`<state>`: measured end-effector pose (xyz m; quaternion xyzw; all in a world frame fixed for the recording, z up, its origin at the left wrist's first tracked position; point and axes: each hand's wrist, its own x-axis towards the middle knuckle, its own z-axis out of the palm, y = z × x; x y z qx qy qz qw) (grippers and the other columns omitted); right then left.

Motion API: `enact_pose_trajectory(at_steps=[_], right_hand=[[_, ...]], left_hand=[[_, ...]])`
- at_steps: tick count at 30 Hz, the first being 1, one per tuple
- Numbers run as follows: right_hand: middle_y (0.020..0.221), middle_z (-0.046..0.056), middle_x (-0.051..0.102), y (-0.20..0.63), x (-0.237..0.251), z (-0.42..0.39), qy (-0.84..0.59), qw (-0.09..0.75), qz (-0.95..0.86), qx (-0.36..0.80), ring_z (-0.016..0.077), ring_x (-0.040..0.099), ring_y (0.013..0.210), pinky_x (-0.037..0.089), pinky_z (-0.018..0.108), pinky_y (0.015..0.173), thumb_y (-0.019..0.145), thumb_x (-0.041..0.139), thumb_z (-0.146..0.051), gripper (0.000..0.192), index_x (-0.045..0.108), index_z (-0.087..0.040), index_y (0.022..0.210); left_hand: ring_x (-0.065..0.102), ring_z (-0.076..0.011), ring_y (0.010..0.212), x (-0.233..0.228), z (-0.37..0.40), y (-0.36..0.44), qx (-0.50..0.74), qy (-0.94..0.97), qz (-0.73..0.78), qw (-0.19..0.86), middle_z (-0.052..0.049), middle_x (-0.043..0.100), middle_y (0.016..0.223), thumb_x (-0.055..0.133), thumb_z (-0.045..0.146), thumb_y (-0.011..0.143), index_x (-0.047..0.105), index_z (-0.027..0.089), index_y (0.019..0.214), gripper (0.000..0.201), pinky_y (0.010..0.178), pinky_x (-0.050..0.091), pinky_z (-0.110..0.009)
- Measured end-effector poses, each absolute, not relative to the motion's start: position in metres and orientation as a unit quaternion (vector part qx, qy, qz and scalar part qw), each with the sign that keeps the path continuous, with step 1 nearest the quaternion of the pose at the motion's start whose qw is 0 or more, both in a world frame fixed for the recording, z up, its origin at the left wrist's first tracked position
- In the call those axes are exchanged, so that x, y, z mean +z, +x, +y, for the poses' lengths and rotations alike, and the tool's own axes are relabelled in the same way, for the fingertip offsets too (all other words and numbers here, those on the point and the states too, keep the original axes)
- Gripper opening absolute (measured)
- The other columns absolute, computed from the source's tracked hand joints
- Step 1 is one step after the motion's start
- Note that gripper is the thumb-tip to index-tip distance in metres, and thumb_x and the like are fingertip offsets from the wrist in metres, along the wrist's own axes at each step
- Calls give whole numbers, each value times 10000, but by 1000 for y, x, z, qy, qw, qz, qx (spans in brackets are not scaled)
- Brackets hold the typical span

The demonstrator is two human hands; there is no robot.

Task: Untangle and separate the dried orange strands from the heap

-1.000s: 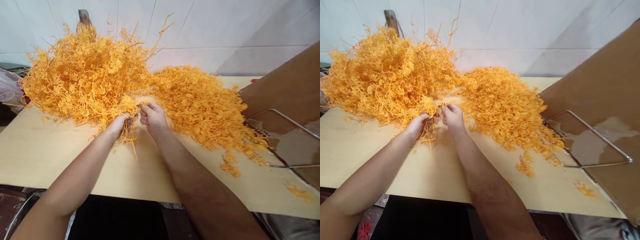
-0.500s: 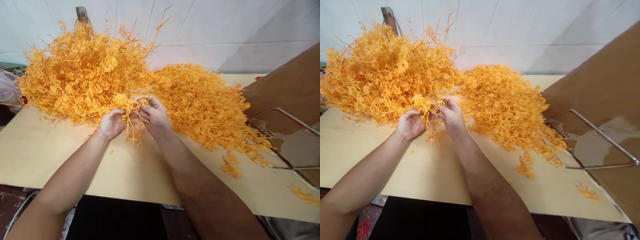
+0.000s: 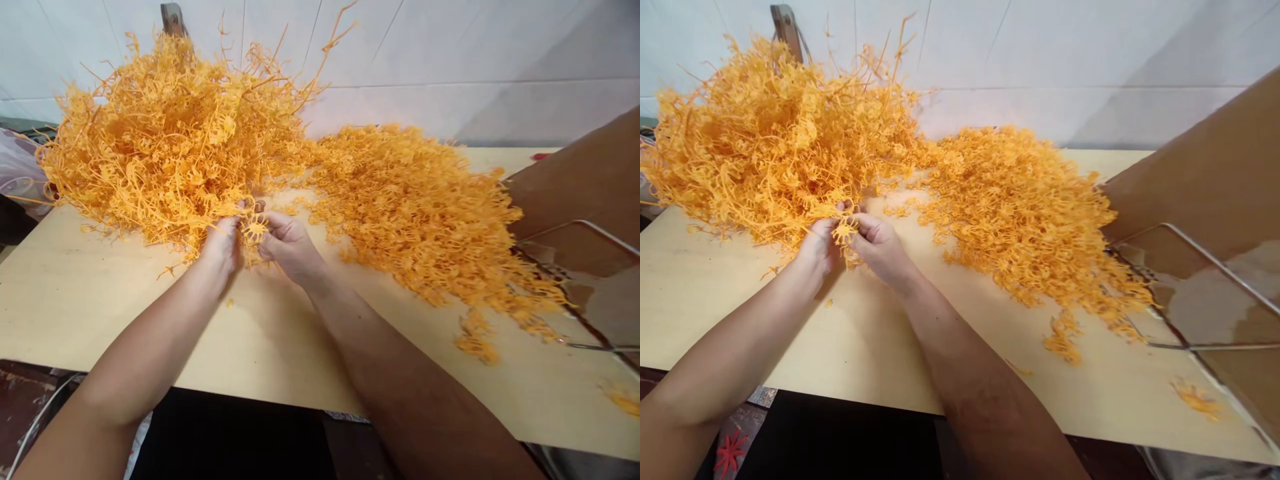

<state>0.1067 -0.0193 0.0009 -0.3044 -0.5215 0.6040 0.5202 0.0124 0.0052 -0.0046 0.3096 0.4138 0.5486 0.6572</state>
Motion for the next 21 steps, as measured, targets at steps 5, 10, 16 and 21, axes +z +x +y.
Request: enact_pose_trajectory(at_steps=[5, 10, 16, 21], right_hand=[[458, -103, 308, 110, 0, -18, -317, 527, -488, 620, 24, 215, 399, 162, 183, 378, 553, 740, -397, 333, 537, -202, 732], [491, -92, 346, 121, -3, -12, -342, 544, -454, 617, 24, 174, 400, 115, 177, 361, 593, 709, -359, 305, 552, -211, 808], [471, -99, 274, 117, -2, -15, -300, 550, -432, 648, 24, 140, 397, 104, 172, 356, 599, 698, -322, 268, 533, -210, 778], [560, -85, 433, 116, -6, -13, -303, 531, -442, 656, 16, 237, 395, 170, 175, 357, 543, 737, -321, 331, 542, -203, 783]], left_hand=[[645, -133, 854, 2, 4, 5, 551, 310, 357, 687, -21, 696, 750, 477, 63, 689, 630, 107, 928, 287, 865, 470, -260], [617, -122, 929, 1, -1, 7, 546, 328, 326, 698, -8, 693, 790, 480, 23, 623, 654, 110, 827, 282, 949, 417, -272], [608, -155, 971, 3, -3, 7, 558, 311, 306, 705, -11, 688, 792, 512, 123, 673, 635, 129, 738, 139, 922, 448, -306], [636, -156, 840, 5, -5, 10, 534, 326, 339, 702, -35, 679, 788, 551, 255, 706, 631, 133, 807, 178, 823, 485, -299]])
